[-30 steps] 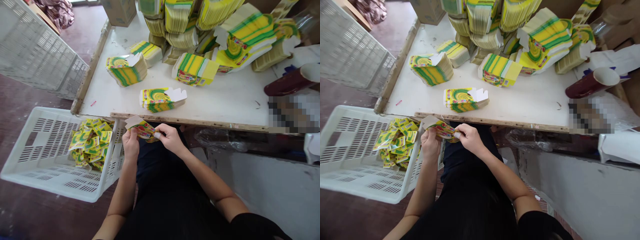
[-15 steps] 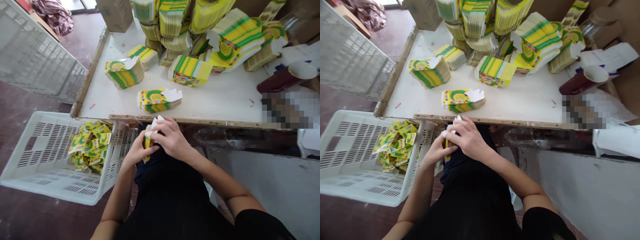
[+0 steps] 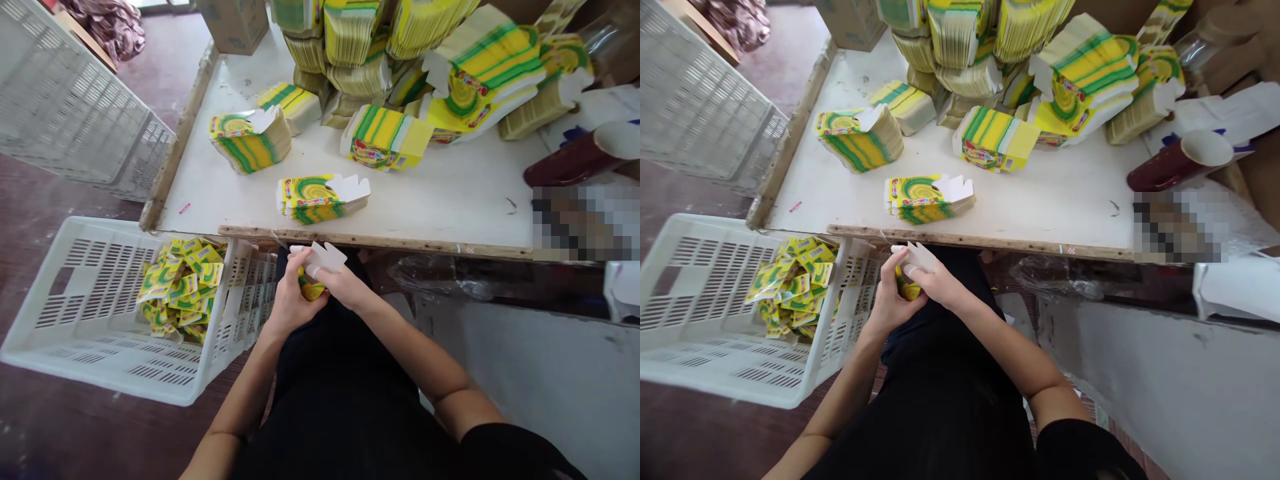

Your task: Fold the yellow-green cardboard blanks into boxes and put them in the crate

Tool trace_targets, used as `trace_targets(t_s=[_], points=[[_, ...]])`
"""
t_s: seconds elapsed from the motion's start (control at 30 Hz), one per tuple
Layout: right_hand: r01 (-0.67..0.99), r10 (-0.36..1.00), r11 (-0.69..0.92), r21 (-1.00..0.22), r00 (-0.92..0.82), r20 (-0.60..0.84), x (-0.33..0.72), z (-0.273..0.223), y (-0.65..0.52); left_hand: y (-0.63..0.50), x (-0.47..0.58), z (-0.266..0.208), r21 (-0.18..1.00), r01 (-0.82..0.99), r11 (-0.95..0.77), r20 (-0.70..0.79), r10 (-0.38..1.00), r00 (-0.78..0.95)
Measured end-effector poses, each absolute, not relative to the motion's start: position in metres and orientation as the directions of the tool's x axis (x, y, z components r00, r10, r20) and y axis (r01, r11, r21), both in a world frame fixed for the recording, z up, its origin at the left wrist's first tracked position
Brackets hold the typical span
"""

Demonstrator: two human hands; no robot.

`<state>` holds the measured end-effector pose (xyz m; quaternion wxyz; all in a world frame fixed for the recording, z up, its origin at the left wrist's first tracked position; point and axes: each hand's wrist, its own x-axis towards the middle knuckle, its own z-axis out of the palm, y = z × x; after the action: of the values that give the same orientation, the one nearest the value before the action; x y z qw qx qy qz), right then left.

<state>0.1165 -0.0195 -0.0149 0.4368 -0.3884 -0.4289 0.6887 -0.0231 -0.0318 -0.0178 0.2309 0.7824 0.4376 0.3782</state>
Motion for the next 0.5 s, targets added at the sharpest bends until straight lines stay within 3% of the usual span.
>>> trace_targets(t_s=[0.17, 0.37, 0.5], points=[[-0.296, 0.950, -0.247, -0.923, -0.262, -0.170, 0.120, -0.025, -0.021, -0.033, -0.019, -0.023, 0.713, 0.491, -0.500, 0.421, 0.866, 0.270], [-0.232, 0.952, -0.221, -0.947, -0.261, -0.158, 0.118, -0.031, -0.018, -0.033, -0.013, -0.024, 0.791, 0.523, -0.317, 0.252, 0.948, 0.194], [-0.083, 0.967, -0.044, -0.996, -0.255, -0.021, 0.122, -0.026, -0.022, -0.027, -0.014, -0.022, 0.850, 0.480, -0.217, 0.113, 0.965, 0.237]])
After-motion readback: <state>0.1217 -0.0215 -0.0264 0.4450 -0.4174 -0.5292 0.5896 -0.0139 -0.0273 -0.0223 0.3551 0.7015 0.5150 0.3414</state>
